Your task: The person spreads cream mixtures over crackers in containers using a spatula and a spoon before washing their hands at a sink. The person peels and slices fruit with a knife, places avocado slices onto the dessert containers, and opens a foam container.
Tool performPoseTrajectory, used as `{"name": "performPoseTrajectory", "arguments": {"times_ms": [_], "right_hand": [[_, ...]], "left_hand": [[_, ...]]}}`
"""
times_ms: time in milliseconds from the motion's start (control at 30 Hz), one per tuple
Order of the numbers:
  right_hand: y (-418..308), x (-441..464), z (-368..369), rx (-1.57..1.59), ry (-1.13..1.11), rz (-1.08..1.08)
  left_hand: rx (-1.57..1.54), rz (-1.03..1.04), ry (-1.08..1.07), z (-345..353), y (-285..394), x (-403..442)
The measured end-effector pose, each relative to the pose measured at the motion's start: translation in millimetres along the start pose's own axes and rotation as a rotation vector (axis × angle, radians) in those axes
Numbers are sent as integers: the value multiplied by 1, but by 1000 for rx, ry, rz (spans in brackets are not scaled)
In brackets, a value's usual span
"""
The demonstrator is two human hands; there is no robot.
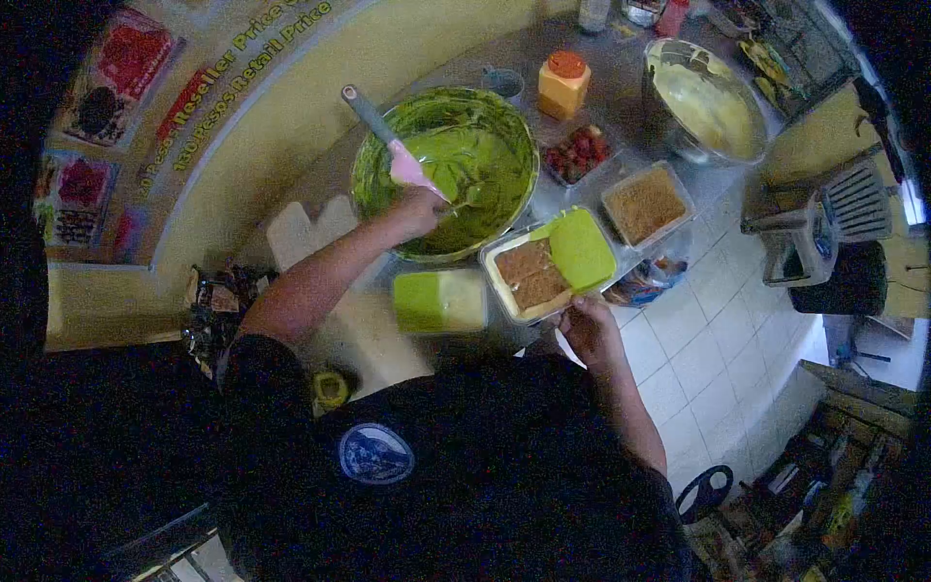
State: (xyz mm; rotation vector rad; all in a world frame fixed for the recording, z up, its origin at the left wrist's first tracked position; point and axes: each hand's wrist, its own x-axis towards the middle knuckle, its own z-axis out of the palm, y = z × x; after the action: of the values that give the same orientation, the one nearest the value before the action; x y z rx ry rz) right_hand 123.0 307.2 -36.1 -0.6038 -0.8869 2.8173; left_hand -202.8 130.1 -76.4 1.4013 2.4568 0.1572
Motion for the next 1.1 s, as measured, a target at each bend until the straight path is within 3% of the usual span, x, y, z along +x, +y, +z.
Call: {"name": "performPoseTrajectory", "arguments": {"times_ms": [67,100,167,267,400,500,567,600,667,700,767,867,967,1100], "right_hand": [[1,-2,2,29,-12,-12],[1,-2,3,30,-11,-15],[0,-5,6,10,17,-36],[-1,-8,3,14,-6,-22],[-9,-5,19,6,-93,-38],[-12,-1,23,-27,-131,-41],[-12,2,17,-19,-167,-51],[-13,2,21,-14,-190,-56],[-18,1,31,-32,-212,-62],[-21,-1,37,-28,-214,-65],[-26,-4,44,-32,-266,-54],[-22,-2,36,-50,-253,-49],[-27,-10,43,-52,-236,-43],[-22,-11,35,-112,-149,-67]], "left_hand": [[-138,174,-212,-19,13,7],[-136,177,-211,-17,17,8],[-1103,-201,-228,-16,29,5],[-1319,-208,-150,-25,40,1],[-1282,-172,-89,-60,50,-19],[-1081,-186,-30,-115,92,-54],[-861,195,412,-126,115,-71],[-857,203,407,-130,126,-78],[-525,367,551,-136,143,-89],[-520,369,550,-138,149,-94],[69,472,579,-140,157,-101],[16,419,769,-148,166,-104],[116,450,642,-146,155,-101],[74,407,715,-146,152,-105]]}}
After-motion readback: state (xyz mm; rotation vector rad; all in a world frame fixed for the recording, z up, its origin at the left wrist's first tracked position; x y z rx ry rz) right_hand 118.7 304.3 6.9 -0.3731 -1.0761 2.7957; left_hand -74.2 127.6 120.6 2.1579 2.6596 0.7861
